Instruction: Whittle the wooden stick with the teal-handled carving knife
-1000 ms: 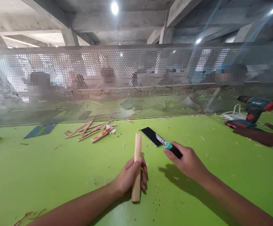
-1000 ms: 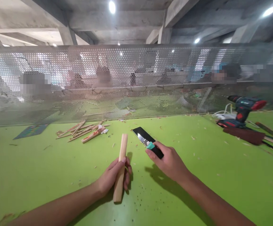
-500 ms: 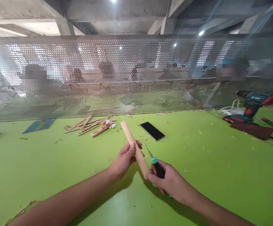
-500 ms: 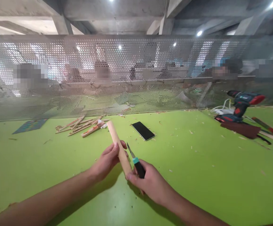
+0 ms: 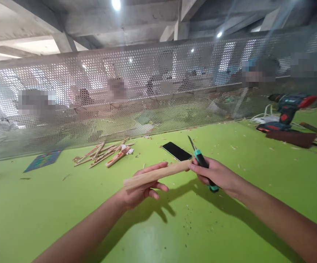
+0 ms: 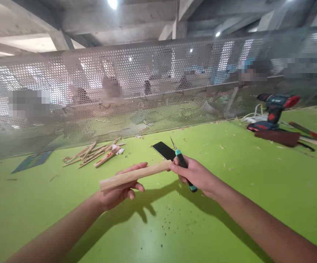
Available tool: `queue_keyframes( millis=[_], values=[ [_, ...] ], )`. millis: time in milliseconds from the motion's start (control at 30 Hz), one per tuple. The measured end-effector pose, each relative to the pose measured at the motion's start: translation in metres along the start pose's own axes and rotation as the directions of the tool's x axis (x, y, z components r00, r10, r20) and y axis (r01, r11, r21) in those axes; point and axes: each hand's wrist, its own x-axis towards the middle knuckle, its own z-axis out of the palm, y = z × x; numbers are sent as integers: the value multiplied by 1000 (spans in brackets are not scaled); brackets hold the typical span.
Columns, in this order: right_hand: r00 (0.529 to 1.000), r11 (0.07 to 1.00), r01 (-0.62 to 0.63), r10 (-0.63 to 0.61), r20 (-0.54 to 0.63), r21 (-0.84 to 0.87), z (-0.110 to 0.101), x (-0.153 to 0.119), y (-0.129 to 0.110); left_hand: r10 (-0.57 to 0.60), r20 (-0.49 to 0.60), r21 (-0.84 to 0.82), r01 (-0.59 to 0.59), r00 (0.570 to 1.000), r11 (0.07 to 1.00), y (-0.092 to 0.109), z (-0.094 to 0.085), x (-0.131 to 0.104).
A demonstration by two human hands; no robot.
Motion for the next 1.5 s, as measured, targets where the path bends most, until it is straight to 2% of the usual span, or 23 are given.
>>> queue_keyframes(
  millis=[167,267,333,467,633,800,933,1033,1233,1400,1500],
  values=[
    [992,997,-72,72,105,-2,1,9,18,-158,108,-70,166,982,984,-10,-4,3],
    [983,995,-91,94,156,-30,13,10,28,-248,199,-70,266,948,961,-25,3,1],
    [978,996,-82,89,191,-43,26,8,30,-288,212,-84,311,934,947,-39,10,-1],
    [977,996,-28,44,207,-79,49,5,28,-318,130,-126,333,939,934,-57,19,0],
    [988,969,96,-65,139,-229,51,5,21,-280,6,-115,278,960,954,-54,16,4],
    [978,861,199,-147,146,-468,41,10,14,-268,-112,-94,258,957,962,-48,11,4],
    [972,696,236,-164,170,-678,42,25,19,-269,-144,-99,256,952,962,-48,6,4],
    [961,570,274,-197,195,-775,50,38,24,-285,-141,-129,268,948,955,-50,1,4],
    [921,439,387,-231,315,-811,64,47,26,-342,-148,-196,311,928,930,-49,1,3],
    [902,380,429,-228,367,-819,61,43,24,-410,-179,-160,384,894,909,-50,7,-4],
    [901,363,431,-214,376,-826,60,38,24,-413,-183,-164,387,892,908,-50,13,-8]
  ],
)
